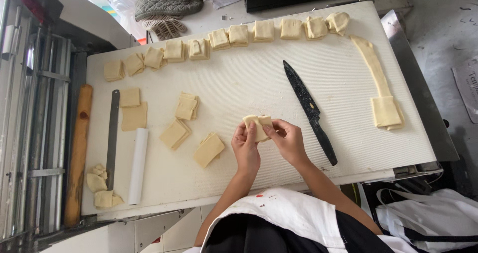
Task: The person sprinkles flour from a plastic bag onto a workspace, rolls a piece of dough with a small rolling pin, and uses a knife to cut the dough into strips and squares.
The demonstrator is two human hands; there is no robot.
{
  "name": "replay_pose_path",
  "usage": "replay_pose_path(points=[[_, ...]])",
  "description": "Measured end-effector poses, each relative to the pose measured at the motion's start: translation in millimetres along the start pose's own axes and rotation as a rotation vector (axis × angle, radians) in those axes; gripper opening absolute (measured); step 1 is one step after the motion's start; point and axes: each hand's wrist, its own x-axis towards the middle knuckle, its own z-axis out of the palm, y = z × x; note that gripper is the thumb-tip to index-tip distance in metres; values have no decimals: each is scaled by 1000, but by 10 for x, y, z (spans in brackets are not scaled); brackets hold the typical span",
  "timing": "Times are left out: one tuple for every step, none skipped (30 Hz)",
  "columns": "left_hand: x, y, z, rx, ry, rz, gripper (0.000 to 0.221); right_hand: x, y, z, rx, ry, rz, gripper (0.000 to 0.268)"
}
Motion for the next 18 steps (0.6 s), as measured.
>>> replay_pose_path(points=[[-5,0,12,16,5,18,26,-5,21,-1,-47,43,-33,29],[-8,5,26,31,10,37,26,-12,42,0,-95,86,-66,28],[-15,10,35,27,9,40,25,-20,65,-12,-97,98,-96,27],[-20,19,44,23,7,43,25,-31,87,-22,-100,110,-126,25],[-27,36,48,18,6,47,25,-42,103,-36,-103,121,-157,24],[-36,57,51,29,23,38,26,-51,110,-58,-33,137,-148,23],[-28,76,62,38,36,31,27,-44,105,-88,36,153,-143,23],[-23,96,70,48,50,24,28,-38,90,-116,105,170,-138,22],[-8,106,87,39,50,21,28,-20,62,-152,181,150,-118,21],[3,111,100,30,51,19,29,-6,29,-174,256,129,-98,21],[1,111,99,23,50,12,29,-10,-3,-183,331,112,-74,20],[-2,105,92,24,30,18,29,-20,-34,-171,329,64,-62,19],[-8,96,79,26,7,21,29,-44,-63,-124,327,19,-50,19],[-11,82,67,27,-16,25,29,-58,-87,-75,324,-25,-37,18],[-18,60,55,4,-6,-18,29,-79,-93,-26,163,28,-117,19],[-23,41,41,-19,4,-61,29,-97,-86,25,0,81,-194,20],[-30,27,27,-41,15,-104,30,-108,-65,51,-165,133,-265,21],[-35,12,21,-7,18,-120,30,-110,-27,46,-219,128,-277,25]])
